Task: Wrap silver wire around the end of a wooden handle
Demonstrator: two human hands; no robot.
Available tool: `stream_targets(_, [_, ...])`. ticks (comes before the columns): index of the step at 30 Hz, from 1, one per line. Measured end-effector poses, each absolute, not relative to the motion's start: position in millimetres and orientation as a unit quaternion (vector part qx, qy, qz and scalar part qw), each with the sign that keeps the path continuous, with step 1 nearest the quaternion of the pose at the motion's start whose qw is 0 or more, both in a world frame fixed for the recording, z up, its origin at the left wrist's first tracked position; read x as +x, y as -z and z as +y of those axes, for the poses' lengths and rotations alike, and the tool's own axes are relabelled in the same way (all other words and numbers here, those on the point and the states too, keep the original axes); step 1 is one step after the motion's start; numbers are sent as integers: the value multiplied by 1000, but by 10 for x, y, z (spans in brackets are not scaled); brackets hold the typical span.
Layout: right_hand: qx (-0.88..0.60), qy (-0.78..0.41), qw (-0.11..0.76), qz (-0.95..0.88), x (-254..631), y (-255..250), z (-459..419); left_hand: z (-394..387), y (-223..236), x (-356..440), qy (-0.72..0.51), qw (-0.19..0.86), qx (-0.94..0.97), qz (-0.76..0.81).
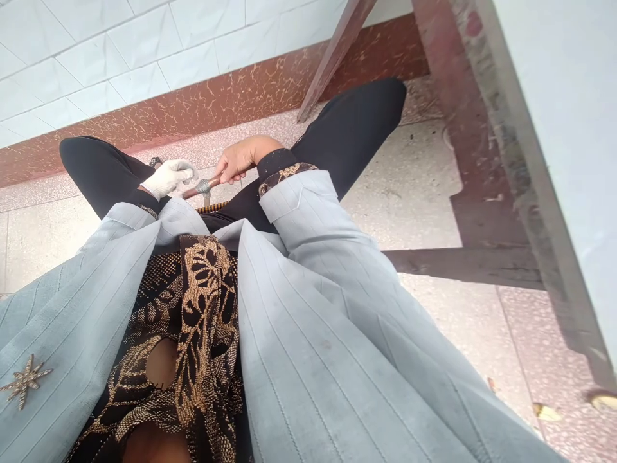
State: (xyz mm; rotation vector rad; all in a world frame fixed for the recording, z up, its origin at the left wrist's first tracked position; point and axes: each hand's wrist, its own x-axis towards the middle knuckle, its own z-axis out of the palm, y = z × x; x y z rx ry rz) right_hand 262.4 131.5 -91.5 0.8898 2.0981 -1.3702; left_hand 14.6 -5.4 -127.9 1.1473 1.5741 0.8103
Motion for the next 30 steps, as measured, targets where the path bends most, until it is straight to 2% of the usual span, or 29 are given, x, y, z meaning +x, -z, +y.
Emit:
stream_targets(3, [260,572,120,769,2662,913,1333,-72,1244,141,-394,495,434,642])
stream_targets(6, [269,576,-41,771,2618,979,1346,-94,1238,153,-397,504,430,635])
stream_targets(9, [304,526,-92,789,2546,1063,1383,-109,1267,191,-326,543,460,622])
stream_targets(13, [422,405,-55,809,2532,1139,1460,-111,1284,229,-273,585,491,585])
stream_targets(16, [482,348,-9,804,2545,1166,1494,-119,1233,217,-322,578,483,573])
stream_targets(19, [472,309,91,821,2528,1161,1490,-146,1157,191,-381,554,454,584])
stream_targets(26, [372,380,227,816,2524,1072,1398,-124,1164,136,-423,501,416,630])
stream_targets(30, [309,443,221,812,2571,1008,1400,-43,1270,49,-424,495,415,635])
